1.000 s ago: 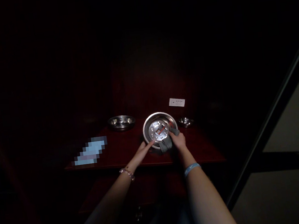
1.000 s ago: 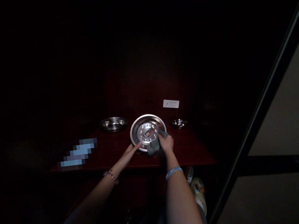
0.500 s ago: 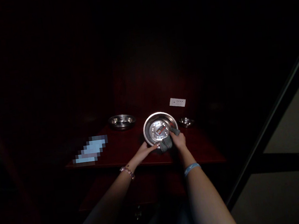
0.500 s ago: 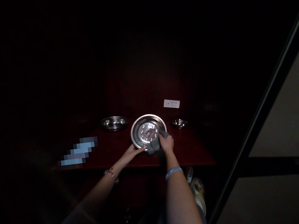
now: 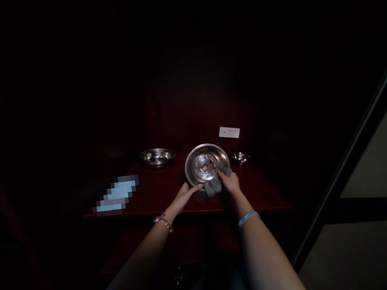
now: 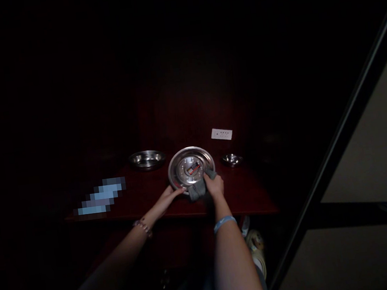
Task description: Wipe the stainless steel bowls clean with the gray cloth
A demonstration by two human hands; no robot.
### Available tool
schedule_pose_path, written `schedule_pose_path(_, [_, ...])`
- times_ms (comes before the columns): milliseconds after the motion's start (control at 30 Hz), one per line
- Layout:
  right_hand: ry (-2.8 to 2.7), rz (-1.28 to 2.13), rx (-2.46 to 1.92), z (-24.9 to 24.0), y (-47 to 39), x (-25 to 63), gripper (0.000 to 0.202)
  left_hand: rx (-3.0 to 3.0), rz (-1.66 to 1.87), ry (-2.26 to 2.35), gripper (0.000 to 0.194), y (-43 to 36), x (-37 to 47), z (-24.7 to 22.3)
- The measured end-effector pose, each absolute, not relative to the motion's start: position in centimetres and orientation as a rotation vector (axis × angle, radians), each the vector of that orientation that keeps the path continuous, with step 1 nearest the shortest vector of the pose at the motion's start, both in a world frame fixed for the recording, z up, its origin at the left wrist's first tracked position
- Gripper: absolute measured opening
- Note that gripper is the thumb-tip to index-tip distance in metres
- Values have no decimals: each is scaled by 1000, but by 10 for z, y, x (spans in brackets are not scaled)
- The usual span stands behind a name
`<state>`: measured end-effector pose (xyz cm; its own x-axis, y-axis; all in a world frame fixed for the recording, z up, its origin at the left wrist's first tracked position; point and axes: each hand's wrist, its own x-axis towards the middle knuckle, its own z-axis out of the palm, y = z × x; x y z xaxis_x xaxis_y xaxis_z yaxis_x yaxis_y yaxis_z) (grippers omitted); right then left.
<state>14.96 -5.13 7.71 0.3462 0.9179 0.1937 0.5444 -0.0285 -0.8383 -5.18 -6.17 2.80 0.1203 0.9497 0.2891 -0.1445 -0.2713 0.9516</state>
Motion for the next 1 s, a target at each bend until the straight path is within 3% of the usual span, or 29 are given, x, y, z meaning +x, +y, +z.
schedule_pose_path(467, [-1326, 501, -1732, 76, -51, 151, 45, 1278, 1436, 783, 56, -51, -57, 21])
schedule_pose_path(733, [-1337, 477, -1740, 75, -52, 161, 44, 1311, 1371, 769, 43, -48, -63, 21])
schedule_pose_path(1000, [-1320, 448, -1733, 76, -50, 157, 45, 1273, 1410, 818, 52, -51, -57, 21])
